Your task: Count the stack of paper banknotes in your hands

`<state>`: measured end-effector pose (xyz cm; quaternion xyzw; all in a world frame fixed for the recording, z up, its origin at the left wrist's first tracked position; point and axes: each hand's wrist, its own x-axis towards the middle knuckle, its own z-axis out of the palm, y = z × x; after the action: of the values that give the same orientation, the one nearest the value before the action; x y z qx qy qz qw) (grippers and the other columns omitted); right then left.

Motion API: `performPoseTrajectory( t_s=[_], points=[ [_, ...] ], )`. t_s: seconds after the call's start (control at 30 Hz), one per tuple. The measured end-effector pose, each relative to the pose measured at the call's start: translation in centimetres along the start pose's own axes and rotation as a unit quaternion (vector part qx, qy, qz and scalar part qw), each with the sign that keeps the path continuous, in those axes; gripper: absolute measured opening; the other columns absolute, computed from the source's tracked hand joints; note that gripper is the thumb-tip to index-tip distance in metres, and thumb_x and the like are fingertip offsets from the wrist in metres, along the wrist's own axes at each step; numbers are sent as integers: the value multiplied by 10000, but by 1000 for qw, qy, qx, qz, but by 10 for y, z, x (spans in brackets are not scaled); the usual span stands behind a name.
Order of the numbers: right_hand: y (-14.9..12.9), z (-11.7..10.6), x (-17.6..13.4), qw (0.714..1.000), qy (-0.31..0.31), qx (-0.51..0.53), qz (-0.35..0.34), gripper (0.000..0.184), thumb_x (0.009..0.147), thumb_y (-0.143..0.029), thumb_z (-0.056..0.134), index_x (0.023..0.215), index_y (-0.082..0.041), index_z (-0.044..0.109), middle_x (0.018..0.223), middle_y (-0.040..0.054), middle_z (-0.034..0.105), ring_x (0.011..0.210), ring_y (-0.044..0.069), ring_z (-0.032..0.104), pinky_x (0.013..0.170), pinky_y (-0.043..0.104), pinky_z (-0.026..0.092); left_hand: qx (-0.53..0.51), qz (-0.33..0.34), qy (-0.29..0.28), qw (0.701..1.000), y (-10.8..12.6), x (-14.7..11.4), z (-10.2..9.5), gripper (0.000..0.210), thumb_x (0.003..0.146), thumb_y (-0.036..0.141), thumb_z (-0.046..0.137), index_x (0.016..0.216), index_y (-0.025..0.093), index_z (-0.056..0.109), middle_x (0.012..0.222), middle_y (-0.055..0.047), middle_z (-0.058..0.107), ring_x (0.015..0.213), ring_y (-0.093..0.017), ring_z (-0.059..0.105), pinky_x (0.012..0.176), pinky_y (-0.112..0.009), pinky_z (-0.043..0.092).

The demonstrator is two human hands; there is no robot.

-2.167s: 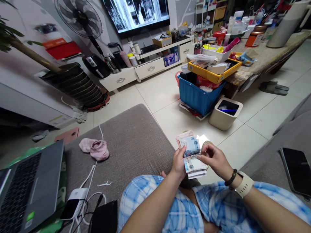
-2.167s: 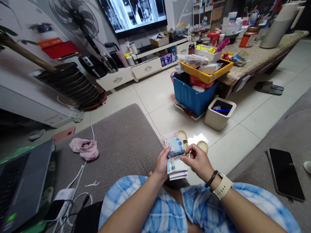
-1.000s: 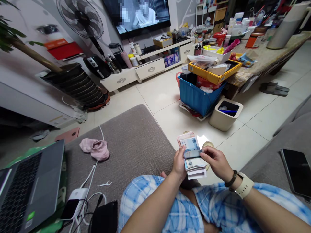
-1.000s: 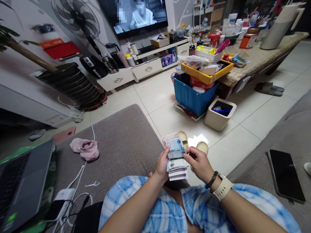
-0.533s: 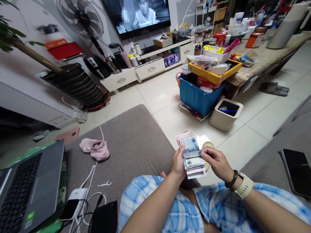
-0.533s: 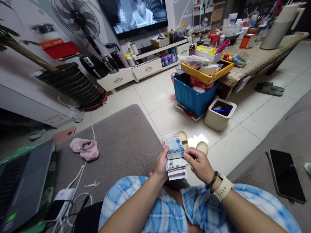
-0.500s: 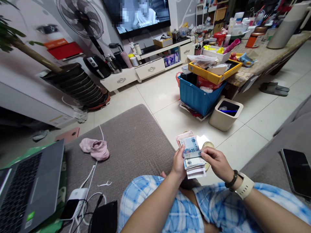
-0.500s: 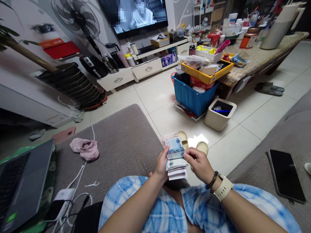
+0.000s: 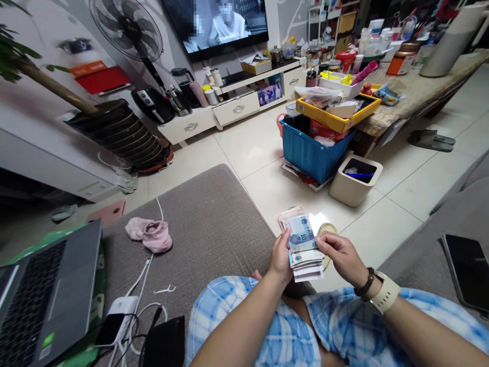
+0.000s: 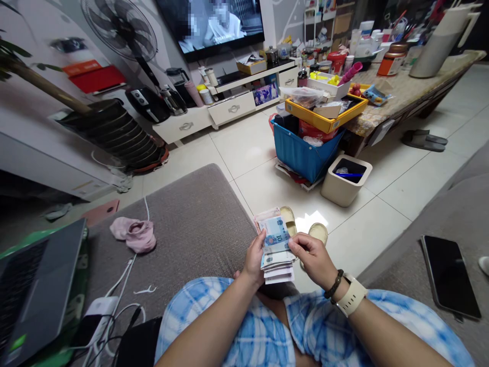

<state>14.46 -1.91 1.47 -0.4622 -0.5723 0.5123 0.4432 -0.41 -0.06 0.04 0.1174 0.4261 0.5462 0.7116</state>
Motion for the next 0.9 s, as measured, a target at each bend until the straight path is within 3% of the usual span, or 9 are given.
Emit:
performPoseTrajectory(
  t_s=[0.37,0.57,0.9],
  points=[
    [-1,0,0,1000,-4,1,-3,328,858,-414,501,634,-178,543,661,15,503,651,150,457,617,271,378,-7,-2,-8,1000,2,-3,3,260,686,349,664,812,124,632,824,-96,705,912,-287,640,841,-383,458],
    [-2,0,0,1000,-13,4,-4,371,895,-409,434,689,-165,624,726,51,591,665,155,498,623,280,394,-20,-5,-10,1000,2,-4,5,265,681,337,661,822,115,629,826,-108,705,921,-294,637,844,-403,458],
    [2,2,1,999,19,-44,-14,224,736,-360,670,640,-181,577,721,35,567,657,157,500,590,283,402,-4,8,14,1000,1,-3,5,269,639,320,702,784,108,623,717,-82,692,787,-262,661,779,-371,480]
  ],
)
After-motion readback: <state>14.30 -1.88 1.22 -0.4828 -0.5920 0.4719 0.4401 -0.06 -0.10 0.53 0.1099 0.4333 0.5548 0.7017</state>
